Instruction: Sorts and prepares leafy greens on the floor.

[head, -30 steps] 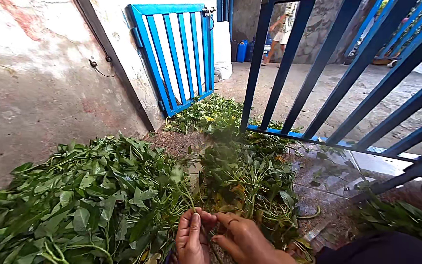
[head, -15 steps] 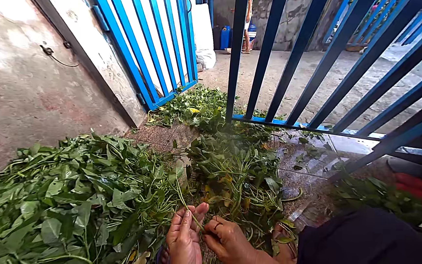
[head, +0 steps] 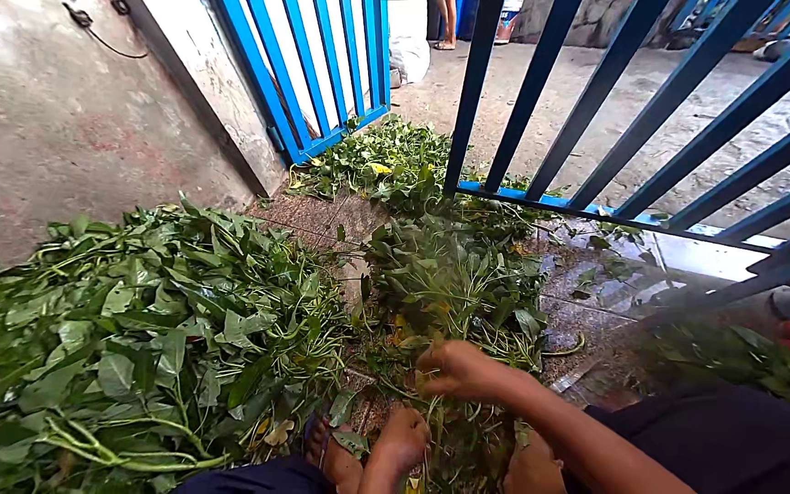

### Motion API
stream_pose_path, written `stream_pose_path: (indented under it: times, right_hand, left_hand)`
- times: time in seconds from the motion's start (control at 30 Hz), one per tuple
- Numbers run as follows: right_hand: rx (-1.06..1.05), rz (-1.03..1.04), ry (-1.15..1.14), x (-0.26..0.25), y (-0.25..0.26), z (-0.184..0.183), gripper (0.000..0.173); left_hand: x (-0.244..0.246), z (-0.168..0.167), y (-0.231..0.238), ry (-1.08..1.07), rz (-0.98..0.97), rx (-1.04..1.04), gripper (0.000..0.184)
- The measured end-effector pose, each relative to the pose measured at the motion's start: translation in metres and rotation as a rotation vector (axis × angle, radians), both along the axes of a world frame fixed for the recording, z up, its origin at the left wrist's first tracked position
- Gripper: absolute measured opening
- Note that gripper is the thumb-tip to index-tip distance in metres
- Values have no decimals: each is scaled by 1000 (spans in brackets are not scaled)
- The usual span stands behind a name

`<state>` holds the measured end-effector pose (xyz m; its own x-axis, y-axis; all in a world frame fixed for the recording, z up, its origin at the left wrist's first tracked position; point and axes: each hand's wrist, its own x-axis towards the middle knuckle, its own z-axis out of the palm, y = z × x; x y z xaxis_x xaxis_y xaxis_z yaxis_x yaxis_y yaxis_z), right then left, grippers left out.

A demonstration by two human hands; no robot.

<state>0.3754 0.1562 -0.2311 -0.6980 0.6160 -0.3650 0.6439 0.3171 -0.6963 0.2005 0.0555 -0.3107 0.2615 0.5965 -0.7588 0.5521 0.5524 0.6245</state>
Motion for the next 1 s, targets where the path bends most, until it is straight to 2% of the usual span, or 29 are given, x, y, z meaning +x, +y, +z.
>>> stream_pose_path:
  times: [0.1, 0.13, 0.2, 0.27, 0.33, 0.47, 0.5, 0.57, 0.67, 0.77, 0.83, 0.93, 1.0]
  right_hand:
    - [107, -201, -270, 5, 49, -31, 38]
    - [87, -207, -342, 3, 63, -43, 35]
    - [-5, -174, -323, -6, 75, -76, 30]
    - [-153, -86, -250, -30, 63, -110, 33]
    - [-276, -27, -298, -57, 33, -141, 38]
    - [-272, -73, -537, -83, -33, -195, 55]
    - [-258, -81, -570, -84, -43, -203, 54]
    - [-304, -97, -565, -83, -55, -208, 39]
    - [-379, -202, -236, -70, -52, -216, 33]
    - [-352, -339, 11, -58, -50, -189, 31]
    - [-275, -392, 95, -51, -52, -164, 29]
    - [-99, -445, 158, -47, -61, -141, 27]
    - [81, -468, 201, -48, -70, -132, 25]
  left_hand:
    - [11, -15, 1, 281, -324, -65, 51]
    - [16, -14, 1, 349, -399, -111, 54]
    - [23, -11, 1, 380, -514, -176, 56]
    - [28, -7, 0, 319, -579, -183, 57]
    - [33, 6, 0, 262, -629, -178, 56]
    - [30, 42, 6, 281, -635, -176, 49]
    - [24, 46, 6, 308, -600, -188, 47]
    - [13, 36, 3, 389, -508, -196, 44]
    - [-2, 30, 5, 588, -278, -191, 34]
    - [-17, 31, 12, 715, -13, -71, 34]
    - [-28, 26, 11, 642, 276, 136, 33]
    - [-35, 17, 6, 300, 812, 598, 19]
    - [-35, 26, 6, 85, 1005, 753, 14]
